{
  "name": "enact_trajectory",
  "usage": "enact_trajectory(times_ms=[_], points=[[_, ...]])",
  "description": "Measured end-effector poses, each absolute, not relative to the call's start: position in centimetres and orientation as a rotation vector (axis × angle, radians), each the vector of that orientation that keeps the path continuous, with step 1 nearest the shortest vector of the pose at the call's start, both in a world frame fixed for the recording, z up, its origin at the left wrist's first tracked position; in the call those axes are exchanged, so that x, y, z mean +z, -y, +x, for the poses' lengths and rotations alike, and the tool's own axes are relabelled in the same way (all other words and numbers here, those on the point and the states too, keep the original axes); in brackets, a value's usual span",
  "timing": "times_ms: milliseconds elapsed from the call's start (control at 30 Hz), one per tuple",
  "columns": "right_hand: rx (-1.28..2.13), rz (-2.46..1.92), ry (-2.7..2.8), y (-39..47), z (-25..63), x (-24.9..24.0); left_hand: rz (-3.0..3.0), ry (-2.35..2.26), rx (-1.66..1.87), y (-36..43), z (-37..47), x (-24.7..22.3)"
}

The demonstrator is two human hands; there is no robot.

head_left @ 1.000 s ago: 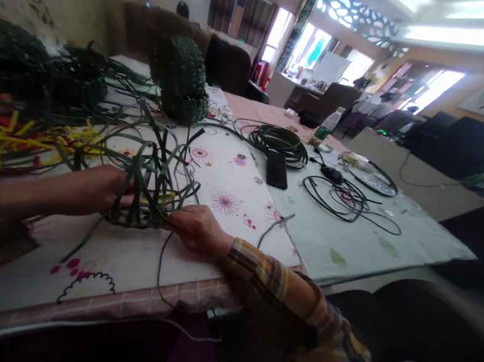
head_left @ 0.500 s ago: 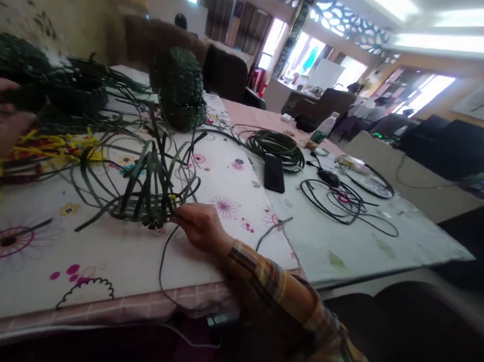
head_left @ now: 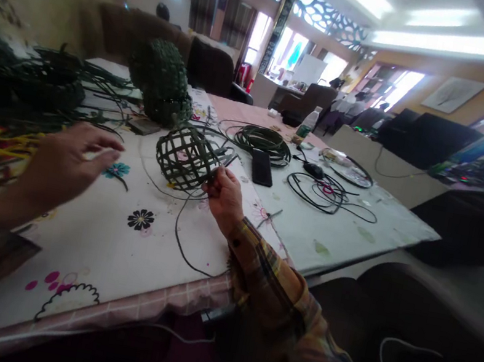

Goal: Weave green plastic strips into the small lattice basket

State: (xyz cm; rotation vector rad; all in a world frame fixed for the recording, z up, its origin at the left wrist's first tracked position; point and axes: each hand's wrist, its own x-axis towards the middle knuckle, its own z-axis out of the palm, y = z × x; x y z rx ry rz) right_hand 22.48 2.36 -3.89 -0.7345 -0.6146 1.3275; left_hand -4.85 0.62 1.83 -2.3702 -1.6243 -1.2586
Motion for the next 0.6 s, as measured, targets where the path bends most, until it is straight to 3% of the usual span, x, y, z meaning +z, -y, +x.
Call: enact_trajectory(times_ms=[133,333,600], points=[[1.389,-0.698,0.458,-2.5,23.0,-2.9,-2.651,1.581,-1.312,-0.9,-0.9,-0.8],[1.427,-0.633,0.427,-2.2,22.7,-2.2,-2.553,1.648,-1.439,-1.3,2.1,-3.1],[1.43,-0.627,0.427,-2.4,20.5,-1.2,-2.462,1.587,-1.286,-2.0,0.9,-4.5]])
